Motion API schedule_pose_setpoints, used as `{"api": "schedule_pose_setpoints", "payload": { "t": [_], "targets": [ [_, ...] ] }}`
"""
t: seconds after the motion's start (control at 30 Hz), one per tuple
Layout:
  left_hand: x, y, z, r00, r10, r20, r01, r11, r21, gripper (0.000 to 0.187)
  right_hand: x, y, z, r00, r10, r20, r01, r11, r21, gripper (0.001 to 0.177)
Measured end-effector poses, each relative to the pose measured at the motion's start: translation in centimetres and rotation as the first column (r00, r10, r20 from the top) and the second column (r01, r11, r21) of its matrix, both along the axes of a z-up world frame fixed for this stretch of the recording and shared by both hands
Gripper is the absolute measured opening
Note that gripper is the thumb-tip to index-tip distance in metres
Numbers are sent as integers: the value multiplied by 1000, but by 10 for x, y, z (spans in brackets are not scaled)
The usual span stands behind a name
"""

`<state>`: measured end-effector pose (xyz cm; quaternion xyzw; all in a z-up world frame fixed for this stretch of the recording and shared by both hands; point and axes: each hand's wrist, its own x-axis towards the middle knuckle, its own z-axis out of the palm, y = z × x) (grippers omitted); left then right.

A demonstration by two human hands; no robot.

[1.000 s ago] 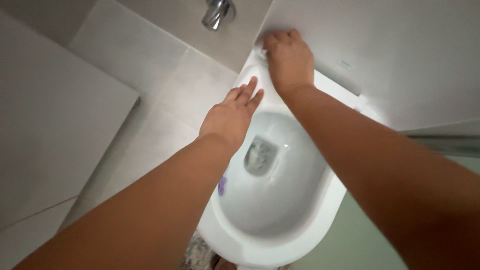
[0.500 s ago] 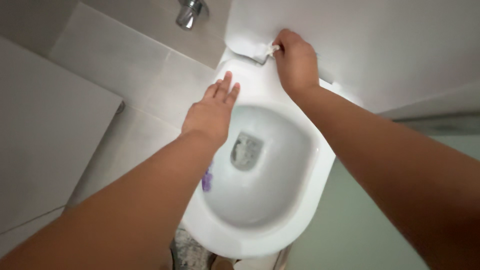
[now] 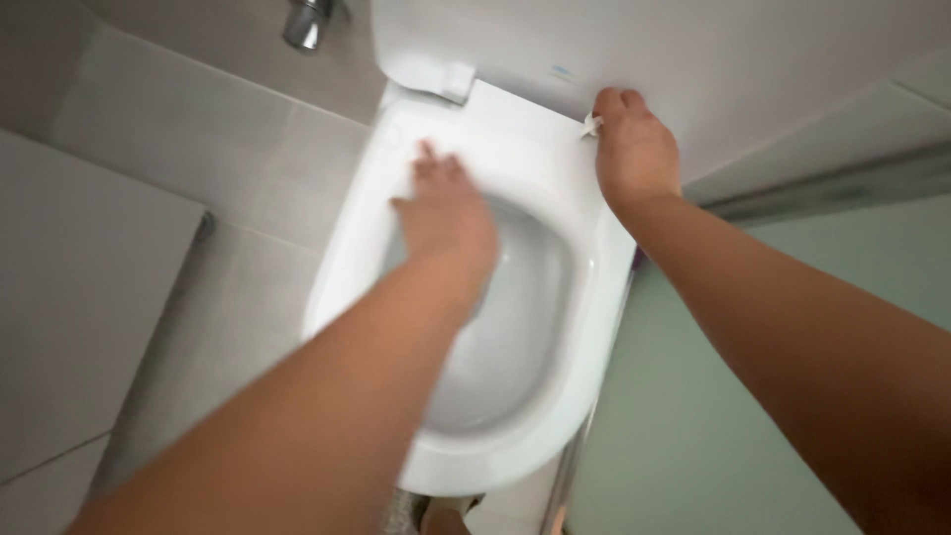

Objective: The person wipes the toilet seat, lid, and rim using a white paper towel. They lift the lid to clean the underside and the rim, then close the lid and continue wiping the top surface.

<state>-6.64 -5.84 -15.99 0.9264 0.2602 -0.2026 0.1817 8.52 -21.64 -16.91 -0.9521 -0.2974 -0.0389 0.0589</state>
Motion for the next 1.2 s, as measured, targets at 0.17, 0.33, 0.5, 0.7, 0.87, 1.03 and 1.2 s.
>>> {"api": "schedule_pose_setpoints", "payload": {
  "t": [0.17, 0.33, 0.5, 0.7, 0.87, 1.03, 1.2],
  "targets": [
    [4, -69, 27, 956, -190, 225, 210, 975, -71, 77, -5, -42, 8, 994, 59, 92, -17, 914, -405, 24],
    [-30, -82, 43, 956, -107, 273, 170, 960, -221, 81, -7, -57, -6, 979, 172, 108, -82, 822, -563, 22],
    [-67, -63, 30, 981, 8, 194, 25, 986, -167, 82, 9, -56, -20, 989, -144, -20, 124, 907, -403, 18],
    [-120, -4, 10, 991, 114, 75, -120, 990, 77, 89, -73, -100, -34, 892, -396, -218, 406, 914, -1, 21],
    [-162, 17, -1, 933, 356, 45, -351, 932, -93, 85, -182, -118, -40, 754, -528, -391, 629, 752, 197, 15],
    [-188, 24, -6, 925, 368, 92, -359, 928, -103, 85, -251, -124, -38, 329, -561, -760, 930, 333, 156, 15],
    [-203, 30, -10, 873, 488, 12, -480, 862, -163, 92, -286, -129, -41, 137, -445, -885, 988, 128, 88, 25]
  ]
}}
